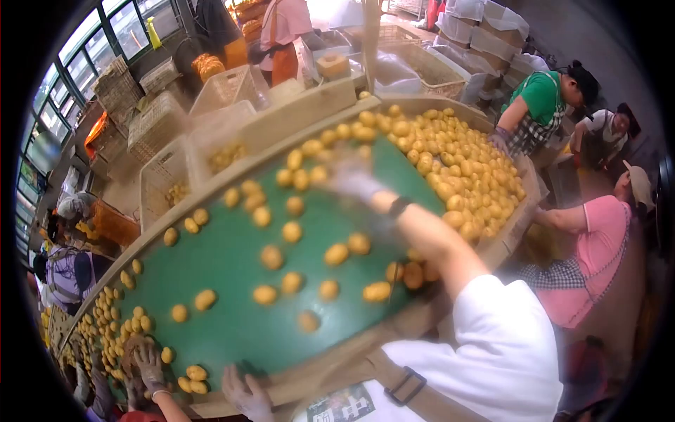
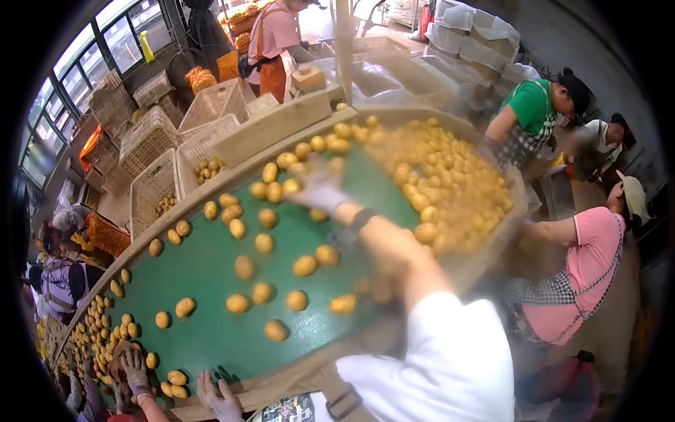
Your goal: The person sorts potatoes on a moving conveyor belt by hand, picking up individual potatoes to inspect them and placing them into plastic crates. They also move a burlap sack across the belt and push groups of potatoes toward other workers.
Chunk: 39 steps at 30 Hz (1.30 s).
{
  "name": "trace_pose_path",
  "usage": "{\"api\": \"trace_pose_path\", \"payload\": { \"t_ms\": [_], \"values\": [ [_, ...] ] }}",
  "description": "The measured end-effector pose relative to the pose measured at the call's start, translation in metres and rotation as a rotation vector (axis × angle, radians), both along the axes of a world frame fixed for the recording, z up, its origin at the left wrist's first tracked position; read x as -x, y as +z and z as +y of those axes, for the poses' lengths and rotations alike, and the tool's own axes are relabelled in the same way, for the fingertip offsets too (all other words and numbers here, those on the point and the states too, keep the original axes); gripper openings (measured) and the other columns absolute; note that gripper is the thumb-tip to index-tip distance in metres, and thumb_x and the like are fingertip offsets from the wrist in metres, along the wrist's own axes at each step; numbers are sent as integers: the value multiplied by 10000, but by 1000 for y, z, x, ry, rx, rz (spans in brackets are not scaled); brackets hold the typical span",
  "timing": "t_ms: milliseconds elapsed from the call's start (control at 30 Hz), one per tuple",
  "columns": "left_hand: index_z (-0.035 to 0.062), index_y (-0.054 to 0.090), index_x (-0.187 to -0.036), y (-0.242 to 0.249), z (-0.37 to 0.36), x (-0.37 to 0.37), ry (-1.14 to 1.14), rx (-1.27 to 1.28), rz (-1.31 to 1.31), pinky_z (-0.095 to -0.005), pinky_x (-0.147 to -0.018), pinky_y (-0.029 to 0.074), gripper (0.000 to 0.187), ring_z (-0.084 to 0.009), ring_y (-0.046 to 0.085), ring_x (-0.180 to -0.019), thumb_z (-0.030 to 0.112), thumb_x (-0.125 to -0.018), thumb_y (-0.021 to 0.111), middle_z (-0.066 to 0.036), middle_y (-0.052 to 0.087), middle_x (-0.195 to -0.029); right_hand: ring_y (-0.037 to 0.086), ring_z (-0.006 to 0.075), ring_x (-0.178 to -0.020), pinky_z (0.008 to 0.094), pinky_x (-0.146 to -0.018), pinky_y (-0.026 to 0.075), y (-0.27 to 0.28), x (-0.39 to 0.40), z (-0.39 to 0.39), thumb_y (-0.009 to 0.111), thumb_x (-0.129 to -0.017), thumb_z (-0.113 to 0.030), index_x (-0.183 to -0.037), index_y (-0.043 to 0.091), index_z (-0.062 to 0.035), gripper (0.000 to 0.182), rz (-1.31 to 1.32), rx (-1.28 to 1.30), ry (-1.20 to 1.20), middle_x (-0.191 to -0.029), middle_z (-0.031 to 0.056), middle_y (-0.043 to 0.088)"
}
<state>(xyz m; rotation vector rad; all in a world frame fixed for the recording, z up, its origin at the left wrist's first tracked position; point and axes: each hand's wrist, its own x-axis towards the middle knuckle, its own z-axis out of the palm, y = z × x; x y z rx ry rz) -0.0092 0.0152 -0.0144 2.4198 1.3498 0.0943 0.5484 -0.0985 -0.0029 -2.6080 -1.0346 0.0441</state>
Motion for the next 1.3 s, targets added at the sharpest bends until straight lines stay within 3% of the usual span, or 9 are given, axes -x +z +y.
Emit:
{"api": "trace_pose_path", "payload": {
  "t_ms": [133, 200, 300, 433, 500, 533, 733, 967, 1300],
  "values": [
    [19, 624, -1347, -20, 4, 9, -28, -245, -180, -497, -1137, 384, 435, -413, 490, -1337, 193, -948, 607, -239, 549, -1422, 204, 478, -1515, 768, -1138, 175, 20, 117, 31, 566, -926, -625, -1583, 378, -267, 772, 306, 140, 590, -1683, 181, 193],
    [20, 643, -1313, -13, -9, 4, 8, -225, -211, -493, -1137, 387, 409, -410, 516, -1295, 176, -936, 618, -231, 570, -1385, 423, 471, -1374, 612, -1152, 302, 12, 158, 17, 585, -961, -555, -1515, 497, -230, 649, -25, 103, 904, -1570, 201, 412],
    [25, 676, -1248, -7, -17, 16, 4, -222, -231, -500, -1123, 397, 369, -405, 556, -1215, 152, -903, 646, -214, 617, -1299, 538, 350, -1309, 408, -1115, 410, 50, 153, -31, 625, -1014, -318, -1437, 553, -40, 511, 964, -3, 917, -1417, 203, 576],
    [36, 693, -1213, 4, -26, 12, -79, -352, -244, -537, -1076, 419, 373, -406, 583, -1170, 137, -855, 671, -190, 649, -1235, 454, 380, -1398, 448, -1106, 448, 61, 99, -149, 660, -962, -215, -1419, 560, -48, 497, 336, -233, 71, -1509, 250, 471],
    [39, 694, -1206, 20, -32, -12, -42, -181, -360, -539, -1071, 425, 381, -399, 587, -1171, 139, -838, 679, -188, 652, -1216, 367, 460, -1453, 517, -1177, 355, 7, 39, -246, 685, -949, -294, -1501, 459, -55, 642, -509, 582, 376, -1604, 236, 368],
    [49, 688, -1221, 25, -34, -29, -136, -201, -388, -539, -1059, 433, 401, -395, 585, -1175, 150, -833, 683, -184, 647, -1226, 315, 499, -1469, 543, -1196, 313, 10, 50, -247, 706, -919, -323, -1518, 433, -67, 706, -263, 460, 229, -1630, 241, 318],
    [87, 640, -1320, 32, -23, -99, -800, -157, -392, -513, -932, 479, 554, -368, 575, -1164, 226, -793, 738, -154, 608, -1234, 356, 474, -1426, 553, -1132, 366, 34, 186, -144, 762, -846, -339, -1488, 501, -55, 750, 258, 64, 626, -1543, 283, 381],
    [68, 630, -1310, 7, 49, 12, -38, -256, -267, -565, -1056, 416, 489, -414, 516, -1257, 211, -843, 666, -189, 590, -1310, 649, 377, -866, 436, -721, 532, 4, 156, 29, 711, -885, -234, -1236, 646, -34, 409, -155, 27, 974, -983, 173, 666],
    [51, 649, -1303, -8, 21, 40, 226, -367, -195, -557, -1189, 279, 467, -389, 495, -1317, 175, -853, 629, -182, 575, -1399, 565, 457, -1209, 532, -1016, 467, -41, 63, 226, 662, -868, -488, -1342, 616, -170, 573, -275, 229, 439, -1255, 190, 617]
  ]
}}
